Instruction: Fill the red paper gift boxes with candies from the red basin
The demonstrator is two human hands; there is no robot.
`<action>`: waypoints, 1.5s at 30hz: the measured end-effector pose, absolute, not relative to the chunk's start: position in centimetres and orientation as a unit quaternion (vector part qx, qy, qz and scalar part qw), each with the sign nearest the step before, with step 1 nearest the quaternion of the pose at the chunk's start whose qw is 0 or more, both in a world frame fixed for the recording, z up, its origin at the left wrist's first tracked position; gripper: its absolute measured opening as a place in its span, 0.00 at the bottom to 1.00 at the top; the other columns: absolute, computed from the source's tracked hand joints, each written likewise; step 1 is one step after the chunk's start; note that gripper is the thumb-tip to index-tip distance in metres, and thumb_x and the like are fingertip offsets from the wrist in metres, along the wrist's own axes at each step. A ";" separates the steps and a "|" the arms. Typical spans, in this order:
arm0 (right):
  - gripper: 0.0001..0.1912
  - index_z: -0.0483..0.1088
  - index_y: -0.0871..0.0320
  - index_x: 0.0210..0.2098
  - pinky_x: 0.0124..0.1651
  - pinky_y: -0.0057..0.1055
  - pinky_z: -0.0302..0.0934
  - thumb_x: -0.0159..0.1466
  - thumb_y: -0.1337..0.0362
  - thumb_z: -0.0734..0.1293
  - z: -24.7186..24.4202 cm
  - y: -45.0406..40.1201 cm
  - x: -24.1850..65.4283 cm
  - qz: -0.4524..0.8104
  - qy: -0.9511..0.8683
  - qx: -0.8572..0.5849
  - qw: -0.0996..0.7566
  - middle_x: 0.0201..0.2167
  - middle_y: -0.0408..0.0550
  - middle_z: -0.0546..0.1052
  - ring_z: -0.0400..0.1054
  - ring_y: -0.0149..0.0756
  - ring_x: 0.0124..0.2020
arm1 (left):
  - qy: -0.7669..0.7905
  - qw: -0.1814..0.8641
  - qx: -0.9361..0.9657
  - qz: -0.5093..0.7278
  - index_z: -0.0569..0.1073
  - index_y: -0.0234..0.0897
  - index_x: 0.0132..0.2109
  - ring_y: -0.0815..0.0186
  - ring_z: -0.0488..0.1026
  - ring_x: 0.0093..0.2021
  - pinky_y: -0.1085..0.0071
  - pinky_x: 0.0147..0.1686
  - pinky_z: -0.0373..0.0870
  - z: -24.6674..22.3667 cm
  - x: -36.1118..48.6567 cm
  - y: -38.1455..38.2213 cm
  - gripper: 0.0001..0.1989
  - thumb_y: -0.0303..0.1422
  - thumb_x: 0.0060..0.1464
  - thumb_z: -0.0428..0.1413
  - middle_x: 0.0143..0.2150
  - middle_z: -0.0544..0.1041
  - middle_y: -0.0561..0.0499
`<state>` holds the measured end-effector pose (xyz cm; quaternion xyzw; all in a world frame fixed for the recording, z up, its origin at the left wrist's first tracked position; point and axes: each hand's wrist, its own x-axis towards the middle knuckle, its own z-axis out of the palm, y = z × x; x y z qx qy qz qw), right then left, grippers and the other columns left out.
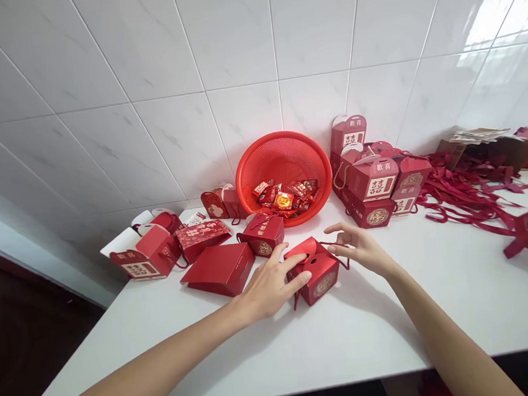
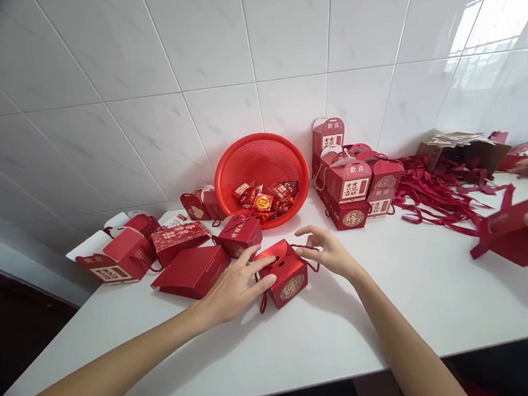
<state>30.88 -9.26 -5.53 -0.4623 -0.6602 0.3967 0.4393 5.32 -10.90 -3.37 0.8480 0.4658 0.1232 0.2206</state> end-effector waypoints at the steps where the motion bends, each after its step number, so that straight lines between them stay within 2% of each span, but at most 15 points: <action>1: 0.24 0.73 0.55 0.45 0.29 0.30 0.64 0.56 0.47 0.74 -5.2 -9.5 31.1 0.418 -0.633 -0.441 0.479 0.23 0.39 0.70 0.67 0.34 0.25 | 0.470 0.224 0.845 0.118 0.69 0.46 0.66 0.44 0.62 0.68 0.49 0.61 0.66 -3.1 5.3 -10.8 0.31 0.56 0.63 0.46 0.74 0.54 0.42; 4: 0.19 0.75 0.54 0.41 0.35 0.31 0.67 0.55 0.52 0.77 -4.5 -10.8 31.6 0.431 -0.564 -0.391 0.586 0.26 0.41 0.73 0.69 0.33 0.29 | 0.483 0.242 0.835 0.108 0.68 0.49 0.66 0.42 0.60 0.68 0.48 0.62 0.64 -2.6 5.5 -10.4 0.33 0.57 0.61 0.48 0.73 0.53 0.41; 6: 0.16 0.76 0.54 0.39 0.39 0.32 0.69 0.56 0.53 0.77 -4.3 -11.7 31.7 0.424 -0.544 -0.378 0.617 0.28 0.44 0.76 0.72 0.35 0.32 | 0.484 0.260 0.828 0.112 0.68 0.49 0.66 0.42 0.60 0.68 0.46 0.63 0.62 -2.4 5.8 -10.1 0.32 0.57 0.61 0.49 0.71 0.57 0.40; 10: 0.13 0.77 0.55 0.37 0.42 0.34 0.71 0.58 0.54 0.76 -4.2 -13.3 31.5 0.407 -0.547 -0.386 0.621 0.32 0.47 0.79 0.74 0.37 0.35 | 0.457 0.343 0.800 0.185 0.74 0.44 0.61 0.49 0.69 0.60 0.54 0.59 0.67 -2.9 7.0 -9.4 0.28 0.50 0.56 0.58 0.60 0.71 0.42; 13: 0.13 0.77 0.56 0.36 0.42 0.34 0.71 0.59 0.53 0.75 -4.0 -14.2 31.5 0.379 -0.566 -0.400 0.613 0.35 0.49 0.79 0.75 0.38 0.37 | 0.429 0.451 0.739 0.255 0.78 0.39 0.54 0.57 0.76 0.47 0.63 0.47 0.74 -3.6 8.3 -8.7 0.26 0.43 0.49 0.65 0.58 0.74 0.42; 16: 0.12 0.77 0.55 0.37 0.43 0.34 0.71 0.61 0.54 0.73 -3.7 -14.9 31.9 0.331 -0.591 -0.424 0.601 0.37 0.49 0.80 0.75 0.38 0.38 | 0.424 0.501 0.690 0.305 0.76 0.35 0.53 0.63 0.76 0.37 0.67 0.37 0.73 -3.2 10.0 -8.2 0.28 0.37 0.43 0.67 0.55 0.76 0.41; 19: 0.13 0.77 0.56 0.38 0.44 0.35 0.71 0.61 0.54 0.73 -3.4 -15.5 32.4 0.285 -0.599 -0.453 0.596 0.38 0.50 0.80 0.75 0.38 0.38 | 0.401 0.563 0.659 0.297 0.72 0.35 0.55 0.63 0.76 0.33 0.69 0.33 0.71 -0.7 12.1 -8.4 0.29 0.38 0.46 0.66 0.40 0.80 0.45; 21: 0.14 0.76 0.56 0.40 0.45 0.37 0.71 0.61 0.53 0.73 -3.2 -15.7 32.6 0.265 -0.597 -0.468 0.595 0.39 0.50 0.80 0.75 0.39 0.38 | 0.351 0.577 0.671 0.305 0.73 0.34 0.53 0.63 0.77 0.35 0.68 0.36 0.71 1.8 13.8 -8.9 0.25 0.40 0.50 0.65 0.36 0.79 0.47; 23: 0.16 0.76 0.56 0.41 0.46 0.38 0.70 0.59 0.52 0.73 -3.0 -15.8 32.6 0.242 -0.596 -0.489 0.589 0.40 0.50 0.80 0.75 0.41 0.39 | 0.304 0.577 0.696 0.301 0.73 0.34 0.52 0.61 0.77 0.40 0.66 0.41 0.71 4.1 15.4 -9.4 0.22 0.41 0.54 0.62 0.37 0.79 0.47; 26: 0.16 0.75 0.56 0.39 0.44 0.37 0.69 0.57 0.53 0.74 -2.9 -15.9 32.4 0.189 -0.591 -0.534 0.575 0.37 0.49 0.80 0.74 0.43 0.39 | 0.245 0.583 0.724 0.276 0.71 0.35 0.56 0.59 0.76 0.45 0.63 0.46 0.72 6.0 17.5 -10.2 0.24 0.43 0.57 0.59 0.43 0.78 0.45; 29: 0.12 0.76 0.57 0.38 0.38 0.35 0.67 0.60 0.55 0.70 -3.0 -15.9 32.4 0.156 -0.568 -0.555 0.587 0.34 0.49 0.81 0.74 0.42 0.36 | 0.215 0.558 0.764 0.244 0.71 0.35 0.59 0.54 0.73 0.54 0.58 0.54 0.69 5.9 18.9 -10.8 0.26 0.45 0.58 0.59 0.53 0.76 0.40; 32: 0.10 0.76 0.57 0.34 0.37 0.34 0.67 0.61 0.58 0.68 -3.3 -15.9 33.2 0.153 -0.541 -0.552 0.615 0.33 0.48 0.80 0.73 0.40 0.34 | 0.180 0.516 0.808 0.220 0.70 0.38 0.61 0.51 0.66 0.64 0.55 0.62 0.63 5.3 19.1 -11.1 0.27 0.44 0.58 0.59 0.63 0.70 0.40; 37: 0.12 0.76 0.58 0.32 0.38 0.34 0.67 0.57 0.55 0.72 -3.3 -15.2 36.5 0.095 -0.442 -0.557 0.697 0.30 0.47 0.79 0.71 0.37 0.32 | 0.215 0.489 0.827 0.177 0.65 0.43 0.66 0.52 0.69 0.63 0.57 0.57 0.70 5.6 15.2 -11.3 0.28 0.41 0.60 0.58 0.68 0.64 0.40; 41: 0.14 0.75 0.58 0.32 0.37 0.34 0.66 0.56 0.53 0.72 -3.2 -13.4 40.4 0.006 -0.367 -0.545 0.754 0.28 0.47 0.77 0.70 0.36 0.30 | 0.320 0.429 0.836 0.119 0.71 0.45 0.62 0.54 0.73 0.59 0.60 0.55 0.73 5.9 9.1 -11.1 0.26 0.45 0.59 0.58 0.67 0.66 0.43; 45: 0.15 0.73 0.58 0.31 0.36 0.35 0.65 0.57 0.52 0.70 -3.6 -10.0 43.8 -0.058 -0.367 -0.563 0.739 0.27 0.46 0.75 0.68 0.36 0.29 | 0.399 0.416 0.812 0.091 0.76 0.50 0.58 0.54 0.75 0.56 0.63 0.51 0.76 5.1 3.1 -11.6 0.23 0.47 0.56 0.60 0.67 0.68 0.47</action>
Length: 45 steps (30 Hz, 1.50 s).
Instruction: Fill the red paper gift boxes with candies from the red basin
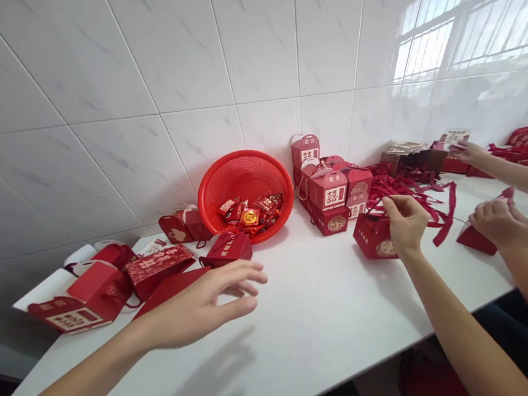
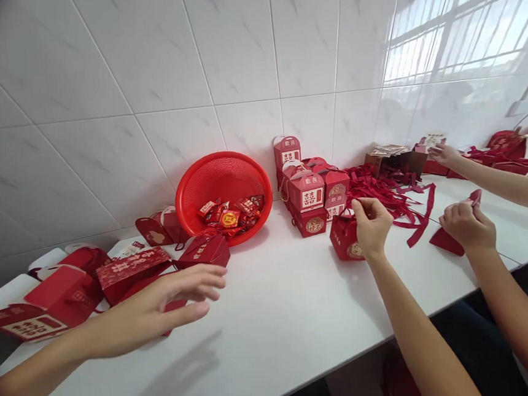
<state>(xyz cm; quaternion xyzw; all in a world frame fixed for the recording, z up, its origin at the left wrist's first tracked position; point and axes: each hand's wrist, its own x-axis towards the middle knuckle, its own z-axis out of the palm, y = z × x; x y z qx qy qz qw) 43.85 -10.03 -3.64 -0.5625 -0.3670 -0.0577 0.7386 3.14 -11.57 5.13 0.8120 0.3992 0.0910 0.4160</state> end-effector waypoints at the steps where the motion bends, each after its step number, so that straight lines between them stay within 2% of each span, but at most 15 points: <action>1: 0.15 0.73 0.58 0.31 0.36 0.35 0.65 0.56 0.52 0.69 -3.8 -9.0 44.5 -0.054 -0.375 -0.566 0.732 0.27 0.46 0.75 0.68 0.36 0.29 | 0.419 0.408 0.806 0.089 0.76 0.52 0.58 0.53 0.75 0.57 0.63 0.52 0.76 4.7 1.8 -11.8 0.23 0.47 0.56 0.60 0.67 0.68 0.48; 3: 0.14 0.72 0.58 0.30 0.36 0.35 0.65 0.55 0.52 0.69 -4.3 -7.1 45.4 -0.029 -0.392 -0.570 0.721 0.26 0.46 0.75 0.68 0.36 0.29 | 0.453 0.385 0.799 0.096 0.76 0.55 0.58 0.52 0.74 0.58 0.62 0.54 0.75 3.7 -0.8 -12.4 0.24 0.47 0.54 0.62 0.68 0.67 0.50; 6: 0.15 0.71 0.58 0.28 0.32 0.33 0.64 0.53 0.51 0.69 -4.8 -4.9 46.1 0.007 -0.403 -0.568 0.718 0.24 0.46 0.74 0.67 0.35 0.27 | 0.493 0.370 0.781 0.106 0.74 0.60 0.60 0.50 0.73 0.60 0.62 0.55 0.75 1.7 -4.3 -13.1 0.27 0.46 0.52 0.64 0.65 0.71 0.52; 9: 0.17 0.68 0.57 0.27 0.28 0.32 0.61 0.51 0.49 0.68 -5.2 -3.8 46.3 0.020 -0.393 -0.560 0.729 0.20 0.43 0.71 0.64 0.34 0.23 | 0.513 0.338 0.782 0.107 0.76 0.62 0.58 0.49 0.68 0.65 0.60 0.58 0.73 0.3 -7.0 -13.6 0.23 0.46 0.53 0.62 0.67 0.69 0.57; 15: 0.20 0.65 0.55 0.29 0.27 0.32 0.59 0.51 0.45 0.66 -5.8 -3.0 46.0 0.008 -0.372 -0.556 0.743 0.19 0.41 0.68 0.63 0.34 0.22 | 0.536 0.329 0.768 0.123 0.79 0.60 0.53 0.48 0.62 0.69 0.58 0.62 0.69 -0.9 -9.6 -13.6 0.18 0.48 0.57 0.58 0.67 0.69 0.58; 19: 0.21 0.63 0.55 0.29 0.27 0.33 0.59 0.52 0.43 0.64 -5.8 -2.3 45.5 -0.007 -0.356 -0.570 0.740 0.20 0.42 0.68 0.64 0.35 0.22 | 0.524 0.361 0.759 0.137 0.81 0.57 0.51 0.47 0.66 0.66 0.56 0.62 0.69 -1.2 -9.4 -13.0 0.17 0.49 0.56 0.58 0.64 0.72 0.55; 24: 0.21 0.64 0.54 0.28 0.33 0.38 0.60 0.50 0.42 0.66 -5.4 -2.7 45.2 -0.005 -0.366 -0.602 0.710 0.22 0.45 0.69 0.64 0.38 0.26 | 0.536 0.325 0.759 0.177 0.83 0.51 0.44 0.49 0.70 0.63 0.59 0.61 0.69 -0.3 -7.6 -12.9 0.18 0.52 0.55 0.57 0.60 0.76 0.51; 27: 0.21 0.65 0.54 0.27 0.40 0.45 0.59 0.48 0.44 0.70 -5.5 -3.4 45.6 -0.008 -0.399 -0.630 0.666 0.25 0.49 0.71 0.66 0.45 0.31 | 0.550 0.306 0.743 0.228 0.83 0.46 0.41 0.50 0.73 0.59 0.60 0.57 0.72 -0.1 -7.5 -12.5 0.21 0.54 0.53 0.57 0.56 0.78 0.48; 29: 0.22 0.65 0.53 0.28 0.46 0.53 0.56 0.48 0.44 0.72 -5.8 -3.9 46.0 -0.060 -0.424 -0.668 0.609 0.27 0.54 0.71 0.67 0.56 0.38 | 0.569 0.293 0.716 0.279 0.82 0.42 0.41 0.50 0.74 0.57 0.59 0.55 0.73 -0.4 -8.1 -11.8 0.24 0.56 0.50 0.58 0.54 0.79 0.45; 32: 0.21 0.70 0.53 0.39 0.50 0.65 0.49 0.54 0.45 0.70 -6.0 -4.9 46.0 -0.152 -0.448 -0.715 0.515 0.34 0.60 0.73 0.63 0.72 0.49 | 0.611 0.261 0.664 0.342 0.80 0.39 0.43 0.50 0.75 0.55 0.59 0.56 0.72 -1.3 -9.2 -10.6 0.27 0.56 0.47 0.59 0.52 0.80 0.43; 35: 0.22 0.71 0.54 0.48 0.52 0.69 0.47 0.57 0.50 0.69 -5.3 -6.1 44.7 -0.187 -0.451 -0.722 0.490 0.45 0.64 0.72 0.59 0.78 0.56 | 0.665 0.219 0.621 0.353 0.78 0.36 0.48 0.50 0.74 0.56 0.59 0.57 0.71 -2.1 -10.1 -9.4 0.29 0.53 0.46 0.57 0.54 0.79 0.41; 37: 0.22 0.71 0.55 0.49 0.54 0.67 0.50 0.59 0.53 0.68 -4.8 -6.6 42.8 -0.194 -0.484 -0.694 0.496 0.46 0.65 0.73 0.60 0.76 0.57 | 0.697 0.195 0.605 0.330 0.76 0.34 0.52 0.49 0.73 0.58 0.58 0.58 0.69 -2.4 -10.4 -8.6 0.31 0.50 0.46 0.55 0.57 0.76 0.38; 39: 0.19 0.71 0.55 0.49 0.55 0.62 0.55 0.61 0.53 0.66 -4.8 -6.8 40.3 -0.186 -0.548 -0.640 0.505 0.45 0.62 0.75 0.65 0.69 0.53 | 0.731 0.183 0.591 0.290 0.73 0.32 0.56 0.48 0.72 0.59 0.57 0.59 0.67 -2.6 -10.8 -8.0 0.33 0.48 0.47 0.54 0.60 0.74 0.36; 41: 0.18 0.70 0.54 0.47 0.51 0.55 0.61 0.62 0.53 0.65 -5.5 -6.8 37.4 -0.157 -0.607 -0.584 0.516 0.43 0.58 0.76 0.69 0.60 0.48 | 0.762 0.177 0.572 0.247 0.72 0.31 0.58 0.46 0.72 0.60 0.56 0.59 0.66 -2.8 -11.1 -7.6 0.35 0.47 0.47 0.54 0.61 0.73 0.34; 45: 0.14 0.69 0.53 0.48 0.51 0.46 0.64 0.66 0.56 0.63 -8.3 -7.2 32.3 -0.077 -0.716 -0.500 0.481 0.46 0.54 0.77 0.71 0.50 0.48 | 0.783 0.216 0.538 0.225 0.73 0.32 0.55 0.45 0.75 0.56 0.58 0.53 0.70 -3.5 -11.8 -7.2 0.35 0.50 0.44 0.57 0.54 0.78 0.36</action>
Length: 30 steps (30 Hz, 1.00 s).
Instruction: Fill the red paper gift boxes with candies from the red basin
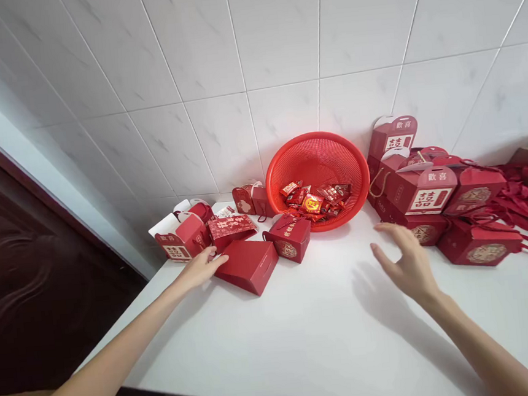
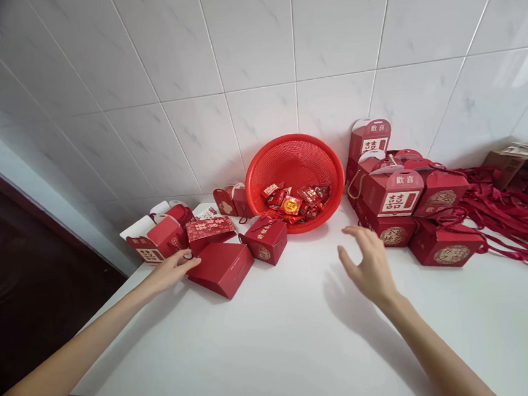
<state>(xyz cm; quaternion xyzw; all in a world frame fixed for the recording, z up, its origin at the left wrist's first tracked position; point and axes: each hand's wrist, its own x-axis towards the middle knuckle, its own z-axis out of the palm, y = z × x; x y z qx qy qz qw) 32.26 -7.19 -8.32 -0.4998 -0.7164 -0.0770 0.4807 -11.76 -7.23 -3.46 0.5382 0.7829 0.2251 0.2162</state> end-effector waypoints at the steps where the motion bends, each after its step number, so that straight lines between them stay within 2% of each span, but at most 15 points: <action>1: 0.13 0.68 0.53 0.49 0.51 0.45 0.64 0.67 0.57 0.62 -9.0 -7.4 31.4 -0.062 -0.736 -0.485 0.469 0.47 0.54 0.77 0.72 0.49 0.48 | 0.778 0.234 0.532 0.239 0.73 0.32 0.54 0.45 0.76 0.54 0.59 0.50 0.72 -3.7 -11.9 -7.2 0.35 0.50 0.42 0.58 0.51 0.79 0.37; 4: 0.12 0.68 0.53 0.49 0.49 0.45 0.65 0.68 0.58 0.62 -10.6 -8.2 30.3 -0.024 -0.767 -0.464 0.443 0.47 0.53 0.78 0.73 0.49 0.47 | 0.758 0.268 0.520 0.288 0.74 0.32 0.49 0.50 0.79 0.44 0.64 0.40 0.73 -4.3 -12.3 -7.1 0.34 0.49 0.35 0.62 0.41 0.81 0.42; 6: 0.11 0.69 0.53 0.48 0.48 0.44 0.66 0.68 0.59 0.61 -11.0 -8.6 30.2 -0.010 -0.773 -0.460 0.437 0.46 0.53 0.78 0.73 0.48 0.46 | 0.749 0.285 0.515 0.305 0.74 0.32 0.47 0.54 0.79 0.36 0.66 0.34 0.71 -4.4 -12.2 -7.1 0.35 0.47 0.32 0.65 0.32 0.78 0.48; 9: 0.10 0.69 0.52 0.47 0.47 0.44 0.67 0.68 0.60 0.62 -11.1 -9.0 30.3 0.012 -0.775 -0.459 0.434 0.44 0.52 0.78 0.74 0.48 0.45 | 0.738 0.339 0.506 0.291 0.73 0.32 0.50 0.58 0.77 0.32 0.67 0.30 0.70 -3.9 -11.9 -7.3 0.36 0.46 0.33 0.65 0.27 0.75 0.53; 11: 0.09 0.69 0.52 0.47 0.47 0.44 0.68 0.68 0.60 0.62 -10.9 -9.1 30.2 0.030 -0.775 -0.457 0.435 0.43 0.52 0.78 0.74 0.48 0.45 | 0.729 0.364 0.520 0.258 0.73 0.33 0.52 0.56 0.78 0.37 0.67 0.33 0.72 -3.3 -11.5 -7.7 0.35 0.46 0.37 0.64 0.33 0.78 0.48; 13: 0.09 0.69 0.52 0.47 0.47 0.44 0.68 0.68 0.60 0.62 -10.8 -9.2 29.9 0.043 -0.777 -0.453 0.436 0.43 0.52 0.78 0.74 0.48 0.44 | 0.702 0.375 0.564 0.219 0.72 0.38 0.57 0.52 0.77 0.49 0.66 0.40 0.74 -2.7 -11.2 -8.3 0.36 0.46 0.40 0.65 0.49 0.79 0.41; 15: 0.11 0.68 0.52 0.49 0.47 0.44 0.69 0.68 0.59 0.62 -10.7 -9.5 29.5 0.053 -0.783 -0.442 0.435 0.43 0.52 0.78 0.74 0.47 0.44 | 0.651 0.398 0.620 0.181 0.68 0.45 0.63 0.51 0.71 0.60 0.65 0.48 0.74 -2.3 -10.8 -9.0 0.41 0.44 0.40 0.66 0.65 0.69 0.40; 16: 0.12 0.67 0.52 0.50 0.47 0.43 0.69 0.68 0.59 0.63 -10.7 -9.7 29.3 0.061 -0.789 -0.433 0.431 0.44 0.53 0.78 0.74 0.47 0.45 | 0.623 0.414 0.645 0.160 0.64 0.47 0.66 0.51 0.69 0.61 0.64 0.50 0.73 -2.2 -10.6 -9.3 0.45 0.42 0.40 0.66 0.68 0.65 0.41; 18: 0.16 0.66 0.52 0.54 0.48 0.42 0.70 0.67 0.58 0.65 -10.7 -10.2 28.7 0.087 -0.809 -0.409 0.412 0.47 0.54 0.77 0.74 0.47 0.47 | 0.576 0.430 0.684 0.122 0.58 0.49 0.70 0.55 0.71 0.58 0.64 0.50 0.73 -2.6 -9.9 -10.0 0.50 0.41 0.40 0.66 0.71 0.60 0.42; 21: 0.25 0.62 0.53 0.59 0.50 0.41 0.70 0.64 0.56 0.69 -10.6 -11.1 27.6 0.146 -0.843 -0.371 0.361 0.52 0.56 0.75 0.74 0.46 0.49 | 0.523 0.413 0.742 0.074 0.53 0.50 0.72 0.60 0.73 0.50 0.65 0.49 0.73 -3.8 -8.1 -11.0 0.52 0.41 0.42 0.66 0.71 0.56 0.43; 25: 0.30 0.59 0.52 0.61 0.51 0.40 0.70 0.63 0.58 0.70 -10.6 -11.7 26.7 0.224 -0.837 -0.377 0.326 0.53 0.54 0.74 0.72 0.44 0.49 | 0.500 0.318 0.806 -0.008 0.46 0.47 0.75 0.53 0.70 0.55 0.61 0.52 0.71 -4.6 -5.3 -12.4 0.58 0.38 0.41 0.66 0.71 0.53 0.41; 28: 0.26 0.59 0.51 0.61 0.51 0.41 0.70 0.66 0.56 0.66 -10.5 -11.5 27.0 0.249 -0.810 -0.395 0.355 0.55 0.54 0.73 0.73 0.43 0.48 | 0.502 0.305 0.809 -0.033 0.47 0.46 0.75 0.53 0.71 0.53 0.60 0.52 0.71 -3.6 -4.0 -13.0 0.52 0.39 0.46 0.62 0.69 0.58 0.41; 30: 0.24 0.61 0.52 0.59 0.51 0.42 0.70 0.67 0.52 0.64 -10.3 -11.2 27.5 0.251 -0.780 -0.412 0.399 0.56 0.55 0.74 0.73 0.45 0.50 | 0.483 0.330 0.811 -0.016 0.50 0.44 0.74 0.51 0.69 0.58 0.59 0.57 0.67 -2.4 -3.5 -13.1 0.46 0.43 0.52 0.59 0.69 0.61 0.42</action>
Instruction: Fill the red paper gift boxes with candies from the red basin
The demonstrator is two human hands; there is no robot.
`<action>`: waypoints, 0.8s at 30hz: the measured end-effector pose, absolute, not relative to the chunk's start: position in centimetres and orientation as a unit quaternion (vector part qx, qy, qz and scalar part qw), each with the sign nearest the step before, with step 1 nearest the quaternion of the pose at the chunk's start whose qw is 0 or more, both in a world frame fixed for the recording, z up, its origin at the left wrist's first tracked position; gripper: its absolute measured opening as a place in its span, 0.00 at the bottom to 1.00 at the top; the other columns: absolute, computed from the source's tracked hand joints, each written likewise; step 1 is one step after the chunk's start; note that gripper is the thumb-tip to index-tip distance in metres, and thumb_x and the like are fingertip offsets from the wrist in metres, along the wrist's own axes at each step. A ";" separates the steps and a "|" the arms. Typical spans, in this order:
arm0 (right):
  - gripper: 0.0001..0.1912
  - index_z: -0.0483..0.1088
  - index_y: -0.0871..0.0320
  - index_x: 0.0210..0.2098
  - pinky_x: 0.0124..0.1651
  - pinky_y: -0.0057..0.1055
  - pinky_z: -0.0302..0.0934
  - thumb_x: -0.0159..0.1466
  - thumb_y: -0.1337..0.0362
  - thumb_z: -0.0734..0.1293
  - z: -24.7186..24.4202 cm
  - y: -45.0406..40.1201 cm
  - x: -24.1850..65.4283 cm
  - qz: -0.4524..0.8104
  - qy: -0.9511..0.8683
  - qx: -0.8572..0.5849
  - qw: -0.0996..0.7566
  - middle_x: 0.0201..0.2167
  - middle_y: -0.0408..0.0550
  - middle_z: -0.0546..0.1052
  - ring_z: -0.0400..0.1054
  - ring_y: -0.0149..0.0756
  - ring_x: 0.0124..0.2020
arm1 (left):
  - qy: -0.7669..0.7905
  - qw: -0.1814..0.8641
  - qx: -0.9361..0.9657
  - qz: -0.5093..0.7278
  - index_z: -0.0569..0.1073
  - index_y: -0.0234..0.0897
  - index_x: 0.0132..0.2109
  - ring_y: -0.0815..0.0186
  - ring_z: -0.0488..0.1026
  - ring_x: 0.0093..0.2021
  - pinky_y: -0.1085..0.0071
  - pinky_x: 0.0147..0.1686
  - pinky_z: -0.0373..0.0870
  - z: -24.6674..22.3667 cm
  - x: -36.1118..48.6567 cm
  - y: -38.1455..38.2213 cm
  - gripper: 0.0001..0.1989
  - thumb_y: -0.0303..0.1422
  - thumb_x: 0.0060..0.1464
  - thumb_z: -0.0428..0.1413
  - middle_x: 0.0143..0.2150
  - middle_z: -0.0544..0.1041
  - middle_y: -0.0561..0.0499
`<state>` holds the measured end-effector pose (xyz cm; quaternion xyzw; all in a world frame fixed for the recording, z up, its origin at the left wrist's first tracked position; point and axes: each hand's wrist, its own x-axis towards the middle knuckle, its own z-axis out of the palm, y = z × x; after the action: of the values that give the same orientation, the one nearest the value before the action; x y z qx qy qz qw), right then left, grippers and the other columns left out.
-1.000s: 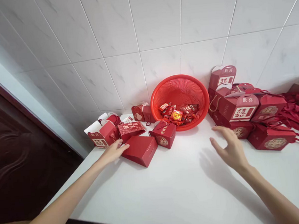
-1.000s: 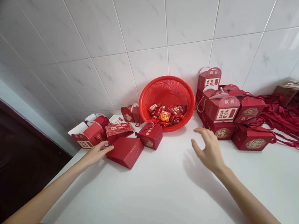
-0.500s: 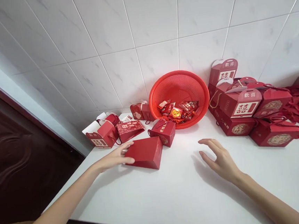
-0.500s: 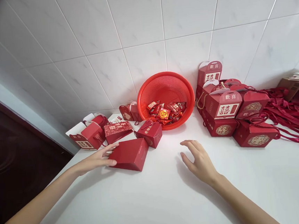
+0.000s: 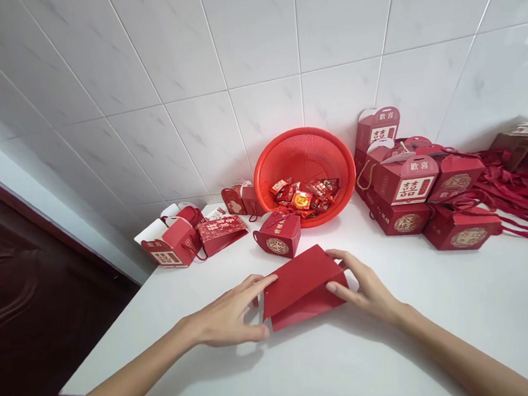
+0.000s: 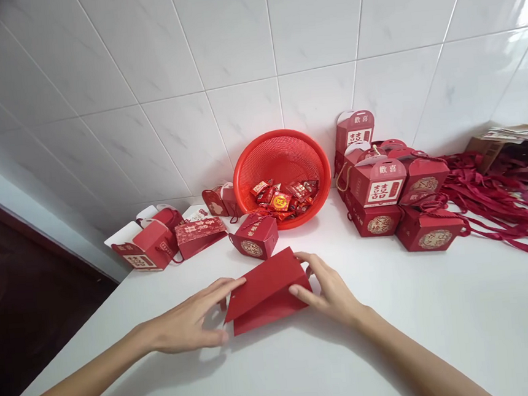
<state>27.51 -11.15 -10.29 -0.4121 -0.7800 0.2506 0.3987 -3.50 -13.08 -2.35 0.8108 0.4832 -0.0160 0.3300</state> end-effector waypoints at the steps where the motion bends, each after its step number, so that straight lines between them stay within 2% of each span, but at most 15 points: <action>1: 0.23 0.62 0.52 0.59 0.51 0.41 0.70 0.68 0.51 0.63 -10.1 -11.0 27.8 0.255 -0.760 -0.424 0.420 0.56 0.55 0.74 0.73 0.45 0.50 | 0.474 0.340 0.813 -0.002 0.52 0.43 0.73 0.50 0.66 0.62 0.58 0.61 0.64 -1.6 -3.3 -13.0 0.42 0.46 0.56 0.56 0.69 0.61 0.42; 4: 0.25 0.63 0.54 0.57 0.41 0.36 0.72 0.68 0.46 0.61 -9.4 -10.8 28.3 0.295 -0.695 -0.463 0.465 0.50 0.54 0.77 0.75 0.44 0.44 | 0.476 0.345 0.809 0.030 0.56 0.43 0.72 0.49 0.61 0.67 0.56 0.65 0.58 0.5 -2.3 -12.8 0.36 0.52 0.62 0.49 0.72 0.60 0.44; 6: 0.26 0.64 0.55 0.55 0.37 0.33 0.71 0.68 0.43 0.61 -9.2 -10.7 28.5 0.328 -0.662 -0.470 0.483 0.45 0.53 0.79 0.76 0.42 0.41 | 0.496 0.324 0.805 0.041 0.58 0.44 0.71 0.48 0.60 0.68 0.56 0.64 0.59 1.8 -1.4 -12.6 0.35 0.54 0.63 0.47 0.73 0.59 0.44; 8: 0.26 0.64 0.56 0.54 0.38 0.32 0.71 0.67 0.42 0.61 -9.2 -10.5 28.6 0.358 -0.637 -0.467 0.497 0.41 0.52 0.79 0.76 0.42 0.40 | 0.511 0.290 0.807 0.058 0.63 0.43 0.69 0.49 0.64 0.65 0.57 0.60 0.63 2.8 -0.2 -12.4 0.34 0.55 0.63 0.47 0.70 0.63 0.43; 11: 0.26 0.64 0.56 0.52 0.38 0.33 0.71 0.68 0.41 0.60 -9.6 -10.1 28.7 0.387 -0.615 -0.459 0.511 0.39 0.52 0.79 0.76 0.41 0.39 | 0.519 0.245 0.813 0.095 0.73 0.40 0.59 0.55 0.75 0.50 0.65 0.46 0.69 4.1 1.9 -11.9 0.28 0.54 0.63 0.47 0.56 0.77 0.45; 13: 0.26 0.65 0.56 0.51 0.39 0.33 0.71 0.68 0.41 0.60 -10.0 -9.7 28.8 0.385 -0.609 -0.459 0.519 0.40 0.53 0.80 0.76 0.41 0.39 | 0.519 0.223 0.818 0.112 0.76 0.39 0.48 0.61 0.75 0.37 0.69 0.34 0.66 4.9 3.2 -11.4 0.25 0.53 0.63 0.48 0.40 0.80 0.49; 15: 0.26 0.65 0.56 0.50 0.40 0.34 0.71 0.67 0.40 0.60 -10.3 -9.5 28.9 0.367 -0.607 -0.469 0.526 0.41 0.54 0.79 0.76 0.42 0.40 | 0.509 0.210 0.824 0.134 0.75 0.38 0.39 0.64 0.71 0.29 0.70 0.29 0.61 5.4 4.4 -10.8 0.22 0.50 0.63 0.48 0.29 0.76 0.53; 17: 0.27 0.65 0.56 0.52 0.40 0.35 0.71 0.68 0.40 0.59 -10.4 -9.4 29.1 0.341 -0.609 -0.487 0.524 0.44 0.56 0.79 0.76 0.43 0.41 | 0.488 0.217 0.829 0.165 0.72 0.37 0.32 0.67 0.68 0.26 0.71 0.27 0.58 5.6 5.5 -10.0 0.20 0.47 0.64 0.48 0.24 0.72 0.55; 20: 0.29 0.64 0.54 0.58 0.47 0.40 0.71 0.68 0.40 0.58 -10.5 -9.4 29.7 0.293 -0.648 -0.482 0.512 0.51 0.57 0.76 0.74 0.45 0.48 | 0.458 0.223 0.836 0.204 0.62 0.37 0.25 0.70 0.62 0.23 0.71 0.26 0.55 5.6 6.8 -8.6 0.21 0.43 0.65 0.46 0.20 0.65 0.57; 24: 0.36 0.59 0.52 0.65 0.57 0.46 0.66 0.65 0.39 0.63 -10.4 -9.5 30.6 0.277 -0.712 -0.438 0.475 0.58 0.59 0.72 0.68 0.50 0.58 | 0.429 0.234 0.843 0.227 0.54 0.38 0.23 0.71 0.53 0.22 0.71 0.24 0.49 5.6 7.9 -7.3 0.23 0.43 0.65 0.45 0.19 0.56 0.57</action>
<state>30.59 -9.46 -10.35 -0.4382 -0.7116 0.2766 0.4745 7.95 -7.33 5.64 0.8428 0.4286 0.2266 0.2336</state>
